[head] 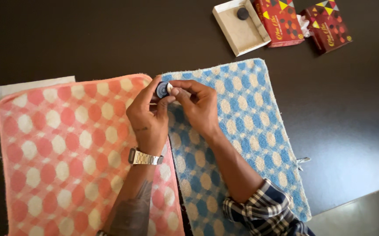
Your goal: The person cleans several small, round, dark objects by rubbing each one with a white cloth, then places them into a small cardboard tray.
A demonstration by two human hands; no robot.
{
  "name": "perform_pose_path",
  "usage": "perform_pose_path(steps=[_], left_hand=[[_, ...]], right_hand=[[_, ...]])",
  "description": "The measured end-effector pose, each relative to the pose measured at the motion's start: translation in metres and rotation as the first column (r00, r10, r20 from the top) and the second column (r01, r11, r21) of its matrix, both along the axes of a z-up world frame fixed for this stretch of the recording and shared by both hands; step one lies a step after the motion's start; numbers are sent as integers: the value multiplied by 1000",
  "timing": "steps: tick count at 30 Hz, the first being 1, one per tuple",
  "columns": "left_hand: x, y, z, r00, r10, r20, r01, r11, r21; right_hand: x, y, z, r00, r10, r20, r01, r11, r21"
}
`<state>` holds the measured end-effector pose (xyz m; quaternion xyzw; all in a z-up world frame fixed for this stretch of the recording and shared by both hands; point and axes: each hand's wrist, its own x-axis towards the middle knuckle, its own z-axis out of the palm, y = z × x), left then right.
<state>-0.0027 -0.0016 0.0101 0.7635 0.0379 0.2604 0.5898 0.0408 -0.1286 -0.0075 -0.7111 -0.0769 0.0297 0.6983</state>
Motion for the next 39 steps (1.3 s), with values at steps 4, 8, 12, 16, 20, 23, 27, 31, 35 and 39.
perform_pose_path(steps=[4,8,12,16,20,23,27,31,35,39], left_hand=[[0,-1,0,1000,-16,-22,16,1000,0],[-1,-3,3,999,-40,-35,39,999,-20],[-2,-5,7,999,41,-32,-35,984,177],[0,0,4,1000,21,-21,-13,939,344],[-2,1,-2,998,-27,-49,42,942,332],[0,1,-2,998,-41,-50,56,935,349],[-1,0,-1,989,-144,-31,147,961,233],[-1,0,-3,988,-148,51,148,989,17],[-2,5,-9,990,-54,-129,56,998,7],[-2,5,-14,989,-138,-45,142,985,101]], right_hand=[[3,-4,-7,1000,-21,-21,20,1000,-11],[8,-5,-9,999,3,-33,2,990,143],[8,-7,-8,998,-18,-62,25,993,116],[8,-9,-12,999,-38,-39,43,988,149],[6,-14,-17,998,54,-21,-47,968,246],[7,-14,-16,986,158,55,-167,928,334],[3,-15,-16,987,145,-67,-111,925,364],[3,-11,-10,983,172,62,-182,943,277],[-4,-7,-1,964,179,196,-194,979,64],[-12,-4,10,959,29,282,-13,998,-59]])
